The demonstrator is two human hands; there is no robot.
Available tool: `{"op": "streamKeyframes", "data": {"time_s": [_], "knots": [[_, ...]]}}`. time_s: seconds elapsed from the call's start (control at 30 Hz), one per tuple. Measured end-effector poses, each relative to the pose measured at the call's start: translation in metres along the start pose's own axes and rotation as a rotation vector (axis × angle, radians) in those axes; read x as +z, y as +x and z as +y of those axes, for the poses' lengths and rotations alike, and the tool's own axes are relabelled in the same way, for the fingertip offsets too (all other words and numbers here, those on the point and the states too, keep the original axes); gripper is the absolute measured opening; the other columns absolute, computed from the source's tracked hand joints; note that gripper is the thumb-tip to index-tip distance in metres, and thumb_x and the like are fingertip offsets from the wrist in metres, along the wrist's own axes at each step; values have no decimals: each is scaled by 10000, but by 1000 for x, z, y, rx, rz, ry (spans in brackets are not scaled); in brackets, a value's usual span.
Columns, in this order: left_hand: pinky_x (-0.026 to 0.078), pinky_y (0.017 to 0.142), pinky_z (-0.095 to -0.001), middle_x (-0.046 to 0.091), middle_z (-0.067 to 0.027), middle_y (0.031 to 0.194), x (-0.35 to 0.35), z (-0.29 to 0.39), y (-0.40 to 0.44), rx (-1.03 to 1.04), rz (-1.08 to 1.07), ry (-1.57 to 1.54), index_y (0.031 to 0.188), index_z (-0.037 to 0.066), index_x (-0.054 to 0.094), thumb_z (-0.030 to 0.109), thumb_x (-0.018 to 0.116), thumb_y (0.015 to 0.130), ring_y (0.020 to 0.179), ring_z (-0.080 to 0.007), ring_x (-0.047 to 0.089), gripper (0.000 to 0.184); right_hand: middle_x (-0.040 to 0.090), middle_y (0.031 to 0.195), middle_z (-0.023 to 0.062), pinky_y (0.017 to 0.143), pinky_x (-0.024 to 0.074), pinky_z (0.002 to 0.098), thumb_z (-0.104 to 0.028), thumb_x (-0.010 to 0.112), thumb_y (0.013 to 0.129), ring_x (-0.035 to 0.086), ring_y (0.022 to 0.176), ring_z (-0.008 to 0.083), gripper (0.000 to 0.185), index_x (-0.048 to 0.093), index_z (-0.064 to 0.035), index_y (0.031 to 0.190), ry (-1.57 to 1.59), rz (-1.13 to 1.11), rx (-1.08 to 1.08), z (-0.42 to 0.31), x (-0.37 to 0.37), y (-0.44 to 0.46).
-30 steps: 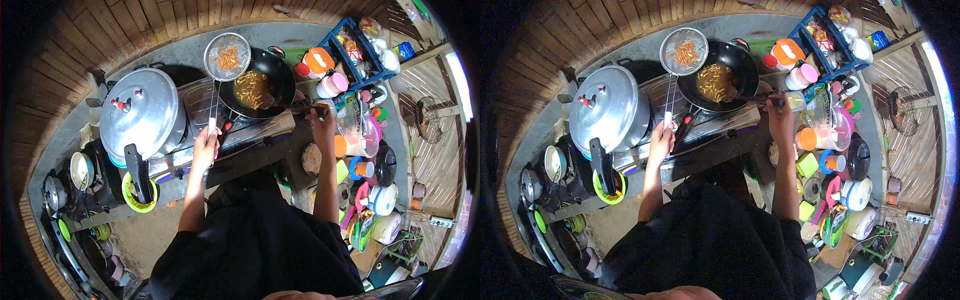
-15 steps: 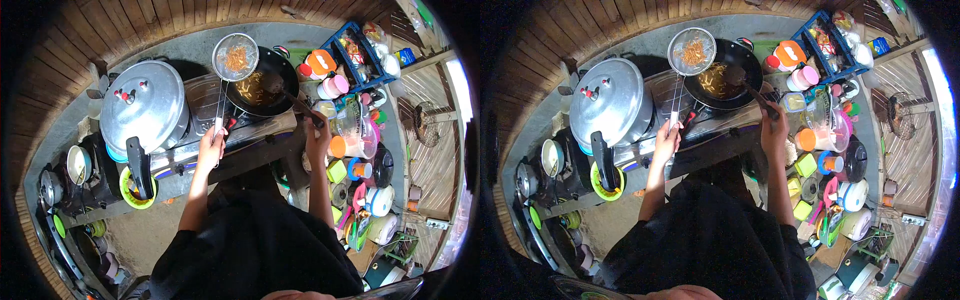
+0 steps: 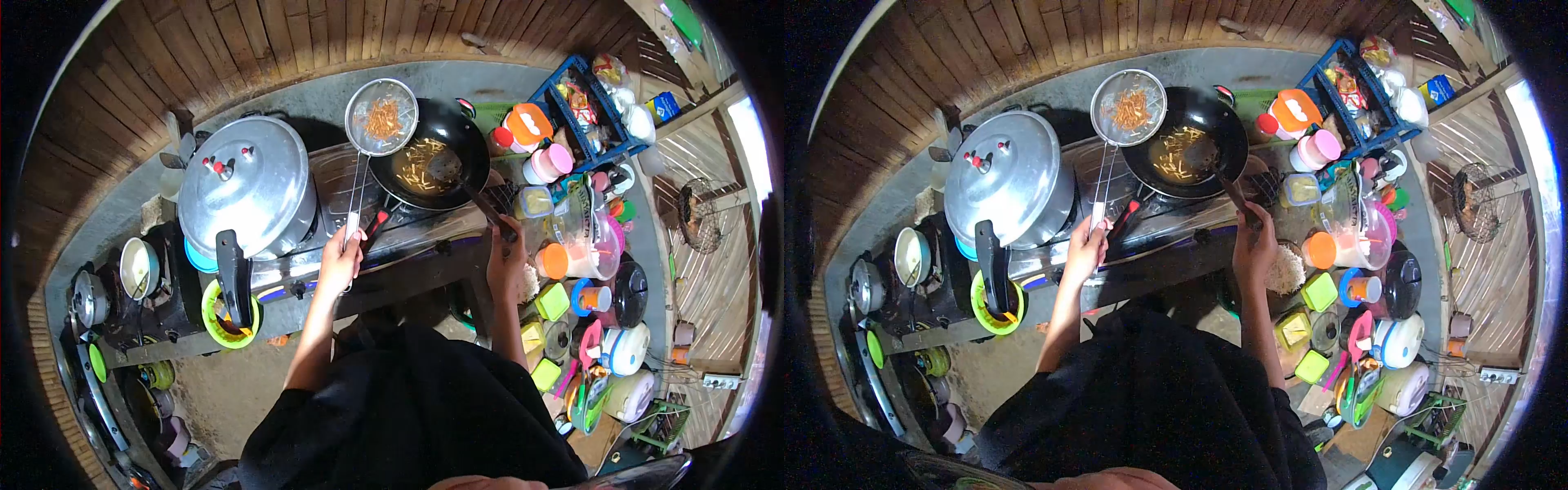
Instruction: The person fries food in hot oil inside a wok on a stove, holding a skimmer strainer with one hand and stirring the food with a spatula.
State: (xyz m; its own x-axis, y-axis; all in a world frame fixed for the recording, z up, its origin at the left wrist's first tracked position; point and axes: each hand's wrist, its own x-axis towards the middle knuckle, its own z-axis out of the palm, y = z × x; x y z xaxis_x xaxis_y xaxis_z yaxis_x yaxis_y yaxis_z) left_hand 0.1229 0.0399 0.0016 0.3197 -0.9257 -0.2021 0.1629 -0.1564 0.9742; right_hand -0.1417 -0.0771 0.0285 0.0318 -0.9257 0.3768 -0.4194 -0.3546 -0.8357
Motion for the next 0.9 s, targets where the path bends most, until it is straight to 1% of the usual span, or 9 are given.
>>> {"op": "streamKeyframes", "data": {"time_s": [0.17,0.23,0.3,0.4,0.5,0.6,0.73,0.8,0.9], "knots": [[284,337,-217,398,18,509,7,-4,3,-3,39,27,915,49,507,213,413,967,358,-52,358,196,614,1010,150,814,453,346,-20,600,822,590,939,305,242,570,-16,1062,-101,-3,-94,-14,-13,-1],[284,336,-219,402,15,512,12,-5,6,-9,74,8,915,48,509,212,418,965,359,-54,362,194,616,1007,154,821,455,356,5,608,793,584,956,313,270,573,-16,1059,-191,-51,-275,-20,-23,17],[283,335,-220,402,13,512,15,-6,9,-4,65,22,920,48,511,207,419,964,359,-56,364,189,620,1001,142,818,458,360,17,608,774,582,950,304,302,577,-35,1070,-153,-55,-275,-25,-28,34],[276,333,-221,408,13,517,22,-4,14,-12,50,40,926,53,515,204,417,964,357,-57,363,184,618,999,126,805,463,363,5,604,764,573,925,304,345,579,-71,1099,-274,-141,-322,-22,-34,49],[274,334,-220,406,14,518,27,-8,18,-14,43,12,929,55,515,202,412,966,356,-56,359,183,618,1000,125,798,465,365,1,600,767,571,928,304,358,577,-84,1114,-284,-133,-369,5,-26,59],[276,337,-218,402,18,521,33,-6,16,-1,45,37,926,61,509,214,414,966,362,-52,355,185,617,1003,125,792,466,369,-1,600,769,573,924,304,372,576,-106,1125,-247,-160,-310,26,-14,64],[278,343,-215,398,23,510,40,-4,11,-18,56,59,916,62,509,231,412,970,370,-48,361,202,613,1007,136,784,465,363,-6,606,773,577,924,303,368,578,-116,1123,-216,-158,-313,45,-4,70],[274,345,-216,398,23,503,46,-1,9,3,77,76,914,63,513,233,415,970,363,-48,358,204,621,1019,128,713,475,308,-37,589,830,597,837,275,277,586,-71,1105,-138,-204,-188,51,-4,67],[266,347,-218,398,23,496,61,6,-4,29,138,122,915,61,515,231,419,969,353,-49,357,203,620,1002,137,746,472,319,-38,580,835,598,850,279,254,581,-51,1089,37,-231,-204,59,-3,65]]}}
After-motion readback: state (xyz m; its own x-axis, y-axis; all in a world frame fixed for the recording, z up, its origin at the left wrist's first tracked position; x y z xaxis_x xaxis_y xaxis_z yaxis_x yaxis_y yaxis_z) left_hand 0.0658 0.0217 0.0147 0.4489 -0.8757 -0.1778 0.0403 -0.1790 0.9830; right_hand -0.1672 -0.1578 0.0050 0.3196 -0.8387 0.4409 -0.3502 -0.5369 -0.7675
